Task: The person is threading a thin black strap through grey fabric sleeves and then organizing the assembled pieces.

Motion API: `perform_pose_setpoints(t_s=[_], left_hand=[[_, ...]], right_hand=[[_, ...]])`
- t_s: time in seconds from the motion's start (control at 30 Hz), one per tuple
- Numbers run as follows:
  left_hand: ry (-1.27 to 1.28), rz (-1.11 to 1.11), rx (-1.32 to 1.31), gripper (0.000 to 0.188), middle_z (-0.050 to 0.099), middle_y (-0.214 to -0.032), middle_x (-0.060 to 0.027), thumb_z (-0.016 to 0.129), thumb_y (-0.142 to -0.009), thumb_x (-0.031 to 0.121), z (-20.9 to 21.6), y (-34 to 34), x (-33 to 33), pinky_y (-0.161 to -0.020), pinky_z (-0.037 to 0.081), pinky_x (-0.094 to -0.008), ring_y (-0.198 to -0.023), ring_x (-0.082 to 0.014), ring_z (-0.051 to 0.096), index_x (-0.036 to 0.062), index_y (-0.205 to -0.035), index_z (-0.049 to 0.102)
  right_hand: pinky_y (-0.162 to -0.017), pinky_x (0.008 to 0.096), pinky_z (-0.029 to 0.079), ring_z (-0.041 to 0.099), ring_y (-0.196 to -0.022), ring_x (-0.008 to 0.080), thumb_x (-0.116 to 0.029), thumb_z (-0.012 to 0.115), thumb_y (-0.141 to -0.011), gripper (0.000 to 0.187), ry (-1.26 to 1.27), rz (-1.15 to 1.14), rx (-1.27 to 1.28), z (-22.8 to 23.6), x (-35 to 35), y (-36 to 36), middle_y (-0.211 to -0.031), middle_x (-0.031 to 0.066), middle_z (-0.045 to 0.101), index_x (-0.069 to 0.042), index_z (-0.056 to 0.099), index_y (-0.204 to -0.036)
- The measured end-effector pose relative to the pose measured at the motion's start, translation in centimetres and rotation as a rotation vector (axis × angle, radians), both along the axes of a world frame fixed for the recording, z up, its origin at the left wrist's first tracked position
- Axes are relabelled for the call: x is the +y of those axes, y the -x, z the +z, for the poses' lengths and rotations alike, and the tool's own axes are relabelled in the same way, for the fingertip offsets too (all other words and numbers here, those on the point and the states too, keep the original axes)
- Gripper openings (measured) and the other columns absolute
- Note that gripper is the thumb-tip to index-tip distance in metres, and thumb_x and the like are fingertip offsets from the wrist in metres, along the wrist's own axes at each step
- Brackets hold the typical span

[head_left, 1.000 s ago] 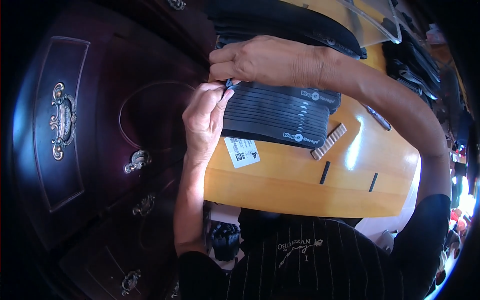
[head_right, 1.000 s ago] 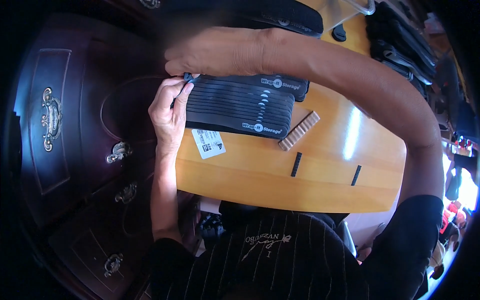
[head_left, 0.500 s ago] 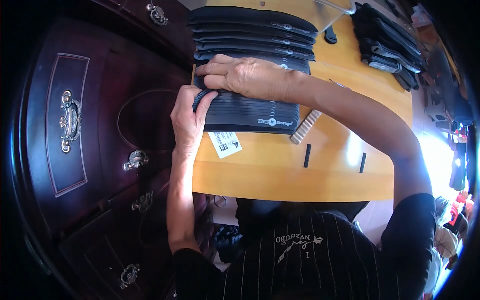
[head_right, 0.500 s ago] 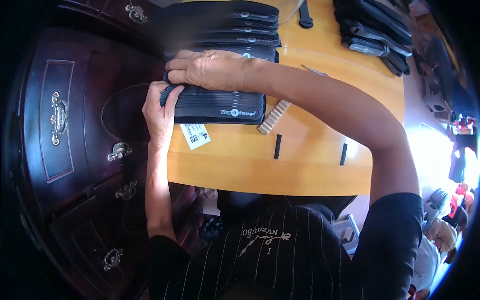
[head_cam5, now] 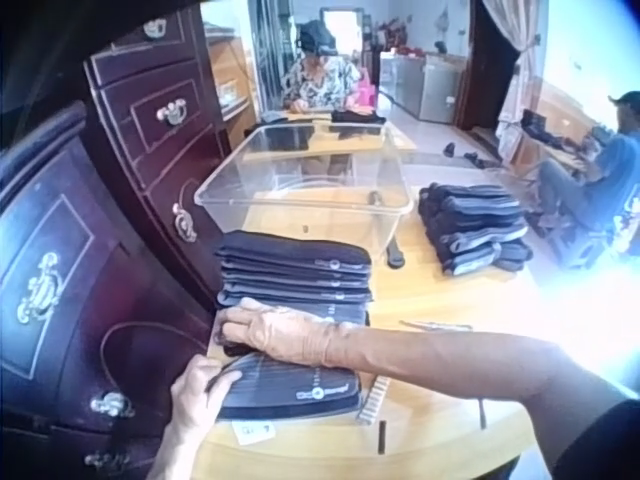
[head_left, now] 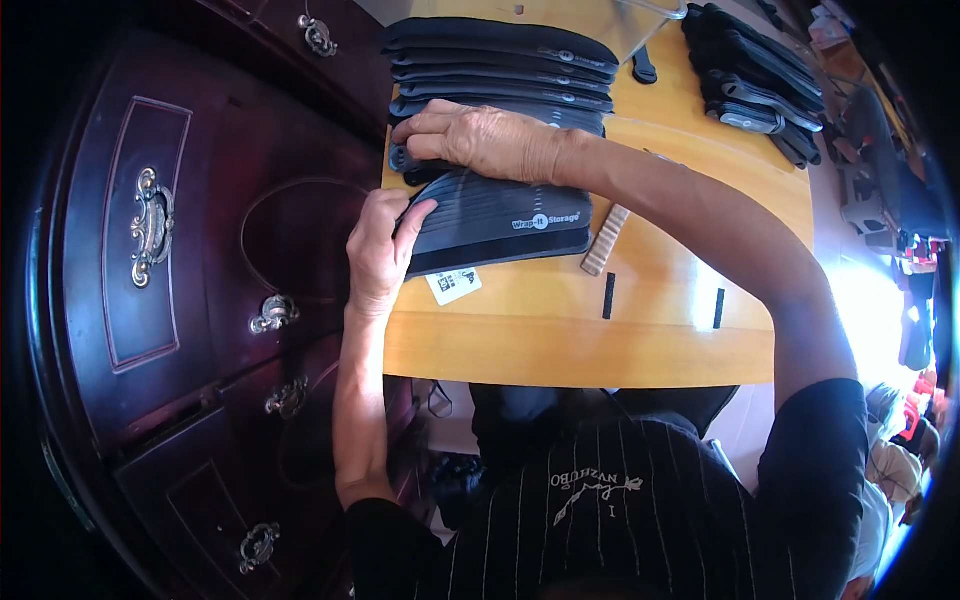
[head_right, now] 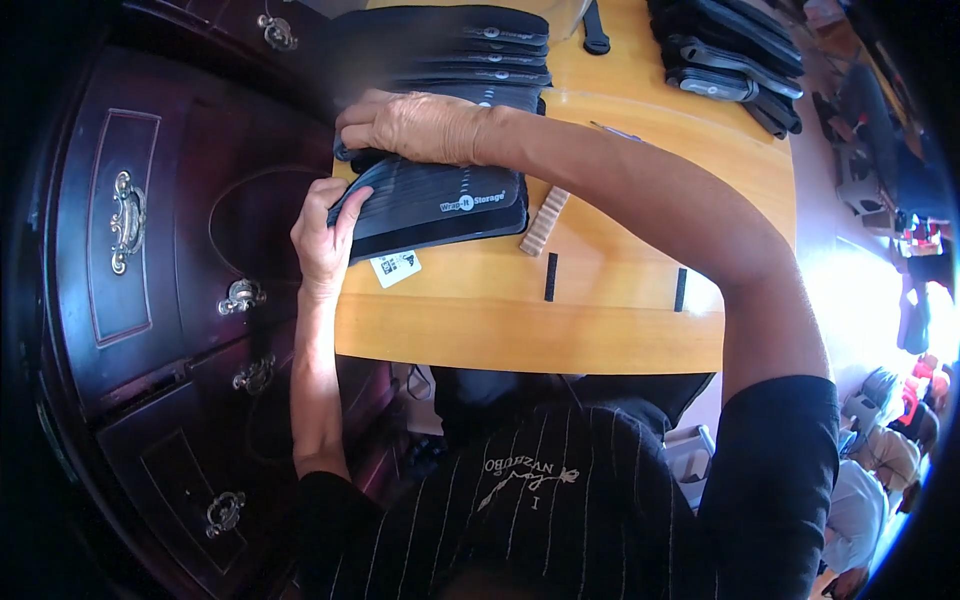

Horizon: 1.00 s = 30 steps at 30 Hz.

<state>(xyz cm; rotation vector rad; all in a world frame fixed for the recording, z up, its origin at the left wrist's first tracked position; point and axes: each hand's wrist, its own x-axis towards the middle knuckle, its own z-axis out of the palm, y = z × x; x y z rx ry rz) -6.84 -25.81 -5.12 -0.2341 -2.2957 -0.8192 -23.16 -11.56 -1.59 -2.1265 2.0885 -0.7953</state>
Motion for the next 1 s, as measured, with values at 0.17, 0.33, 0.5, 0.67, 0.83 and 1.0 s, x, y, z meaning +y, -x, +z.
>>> perform_pose_setpoints(t_s=[0.17,0.33,0.5,0.67,0.83,1.0], left_hand=[[0.465,0.347,-0.052,0.025,0.056,-0.096,-0.0064,0.076,-0.078,0.018,4.8,0.4,1.8,-0.081,0.043,-0.0392,-0.092,-0.0251,0.056,0.0082,-0.090,0.057],[0.459,-0.021,-0.229,0.051,0.051,-0.119,-0.0105,0.073,-0.076,0.040,4.4,0.8,5.2,-0.095,0.039,-0.0455,-0.117,-0.0273,0.045,0.0084,-0.114,0.060],[0.396,-0.080,-0.362,0.075,0.040,-0.134,-0.0153,0.073,-0.072,0.045,2.8,-0.1,6.2,-0.104,0.035,-0.0473,-0.129,-0.0299,0.035,0.0137,-0.136,0.050],[0.476,-0.052,-0.389,0.078,0.041,-0.134,-0.0152,0.075,-0.070,0.043,1.9,-0.5,6.1,-0.105,0.035,-0.0485,-0.124,-0.0314,0.041,0.0192,-0.140,0.048],[0.467,-0.029,-0.386,0.074,0.050,-0.125,-0.0138,0.074,-0.071,0.044,1.8,-1.5,6.5,-0.103,0.035,-0.0475,-0.115,-0.0299,0.048,0.0158,-0.136,0.051],[0.460,-0.049,-0.346,0.073,0.053,-0.120,-0.0122,0.073,-0.072,0.046,1.7,-4.2,7.2,-0.101,0.036,-0.0475,-0.112,-0.0269,0.050,0.0116,-0.133,0.053]], right_hand=[[-0.102,0.0358,0.047,0.045,-0.128,0.0262,-0.011,0.049,-0.089,0.021,0.014,0.021,-0.005,-0.5,0.3,0.1,-0.137,0.0070,0.049,-0.006,0.055,-0.109],[-0.100,0.0348,0.049,0.047,-0.125,0.0268,-0.009,0.058,-0.083,0.025,0.000,0.010,-0.013,-0.5,0.5,0.5,-0.134,0.0084,0.051,-0.004,0.054,-0.108],[-0.099,0.0350,0.050,0.048,-0.124,0.0260,-0.008,0.060,-0.082,0.026,0.082,0.038,0.033,-1.1,-0.1,0.6,-0.129,0.0079,0.053,-0.003,0.054,-0.106],[-0.099,0.0344,0.050,0.048,-0.123,0.0261,-0.007,0.059,-0.082,0.028,-0.016,-0.001,0.047,-0.6,0.2,0.1,-0.130,0.0074,0.052,-0.003,0.055,-0.109],[-0.099,0.0342,0.050,0.048,-0.123,0.0261,-0.004,0.061,-0.080,0.031,0.077,-0.026,0.128,-1.1,-0.1,-0.5,-0.130,0.0080,0.052,-0.003,0.055,-0.110],[-0.097,0.0339,0.051,0.049,-0.120,0.0268,-0.009,0.058,-0.087,0.026,-0.060,-0.116,0.208,0.0,-0.4,0.3,-0.131,0.0085,0.051,-0.005,0.055,-0.112]])
